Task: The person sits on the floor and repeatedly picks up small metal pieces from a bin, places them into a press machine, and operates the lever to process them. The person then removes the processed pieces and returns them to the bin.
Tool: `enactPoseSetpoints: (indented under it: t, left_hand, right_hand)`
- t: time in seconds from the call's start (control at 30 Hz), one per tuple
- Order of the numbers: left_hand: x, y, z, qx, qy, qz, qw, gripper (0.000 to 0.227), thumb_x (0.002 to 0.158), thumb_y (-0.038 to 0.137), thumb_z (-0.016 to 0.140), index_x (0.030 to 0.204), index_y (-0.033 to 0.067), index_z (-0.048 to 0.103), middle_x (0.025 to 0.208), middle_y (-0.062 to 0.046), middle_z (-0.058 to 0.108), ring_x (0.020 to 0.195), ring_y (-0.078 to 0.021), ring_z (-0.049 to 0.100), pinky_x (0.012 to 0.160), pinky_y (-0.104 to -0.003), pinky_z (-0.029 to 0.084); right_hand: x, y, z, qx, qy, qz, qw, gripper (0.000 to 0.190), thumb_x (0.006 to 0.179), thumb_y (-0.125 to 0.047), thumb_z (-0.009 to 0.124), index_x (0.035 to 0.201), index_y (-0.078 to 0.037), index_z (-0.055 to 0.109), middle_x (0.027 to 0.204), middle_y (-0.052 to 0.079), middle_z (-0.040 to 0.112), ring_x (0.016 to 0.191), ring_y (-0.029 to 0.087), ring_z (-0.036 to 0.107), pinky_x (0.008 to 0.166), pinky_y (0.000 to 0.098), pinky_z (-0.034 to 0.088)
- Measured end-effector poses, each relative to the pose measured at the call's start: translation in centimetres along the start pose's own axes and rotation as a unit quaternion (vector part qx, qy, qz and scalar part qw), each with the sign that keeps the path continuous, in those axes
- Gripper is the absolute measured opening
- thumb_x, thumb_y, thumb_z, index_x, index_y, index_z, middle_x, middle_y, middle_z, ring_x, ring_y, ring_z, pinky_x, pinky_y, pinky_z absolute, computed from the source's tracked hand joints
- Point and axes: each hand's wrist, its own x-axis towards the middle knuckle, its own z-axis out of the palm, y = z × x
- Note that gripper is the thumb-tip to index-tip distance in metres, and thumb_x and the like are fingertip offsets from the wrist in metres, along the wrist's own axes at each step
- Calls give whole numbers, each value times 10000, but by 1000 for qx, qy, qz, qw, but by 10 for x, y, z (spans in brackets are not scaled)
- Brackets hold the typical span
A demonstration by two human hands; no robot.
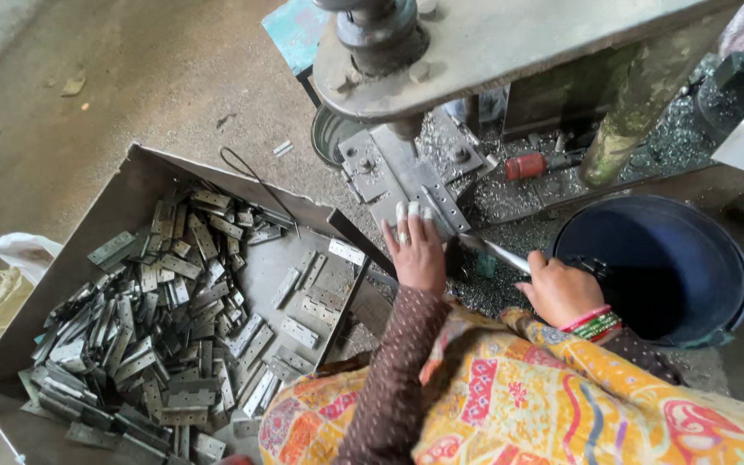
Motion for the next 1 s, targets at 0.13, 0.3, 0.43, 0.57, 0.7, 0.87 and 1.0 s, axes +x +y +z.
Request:
enactPoseSetpoints:
  t: [0.13,0.3,0.43,0.57,0.7,0.87,1.0]
  left_hand:
    - [8,-22,14,-162,104,42,980,280,931,4,587,1209,-5,563,1243,-142,599,1222,-288,579,1154,-450,419]
    - [41,-34,6,-114,121,-78,983,242,938,85,624,1174,40,597,1197,-109,615,943,-213,625,916,-414,525]
    - [54,-30,1,49,47,-10,998,497,831,179,681,1313,130,571,1239,-79,605,1104,-273,581,1055,-497,457]
    - [50,-43,-8,-23,-97,-69,993,556,935,266,623,1419,15,517,1396,-142,536,1277,-284,507,1063,-421,410]
    - [33,-44,-15,-2,-128,-142,982,614,921,486,583,1294,1,532,1416,-176,465,1342,-324,396,1163,-540,151]
    - [37,-13,-14,-4,-70,5,997,434,922,258,525,1313,80,591,1532,-93,443,1397,-230,391,1229,-563,116]
    - [57,-6,-5,-5,-141,-41,989,333,955,286,498,1163,95,673,1527,-145,393,1442,-316,334,1192,-565,84]
  right_hand:
    - [-2,3,4,-9,8,-3,1000,415,813,-401,700,980,-79,498,743,150,660,634,356,692,503,463,553]
    - [-2,5,10,21,26,-12,999,414,806,-400,705,957,-76,495,719,155,657,655,355,694,518,471,551]
    - [-2,4,8,9,17,-3,1000,406,820,-410,695,961,-88,491,715,140,653,636,357,692,509,470,553]
    - [2,4,7,3,18,1,1000,405,808,-418,699,952,-101,491,717,133,647,624,353,691,497,464,554]
    - [-3,4,11,-19,18,-2,1000,422,811,-443,696,945,-100,489,704,124,650,633,334,695,509,451,557]
    - [1,-2,6,-38,-9,16,999,433,814,-445,697,963,-98,485,714,120,653,623,322,699,503,432,563]
    - [0,0,6,-52,-3,17,998,425,826,-447,691,958,-100,485,724,124,656,631,334,701,507,440,564]
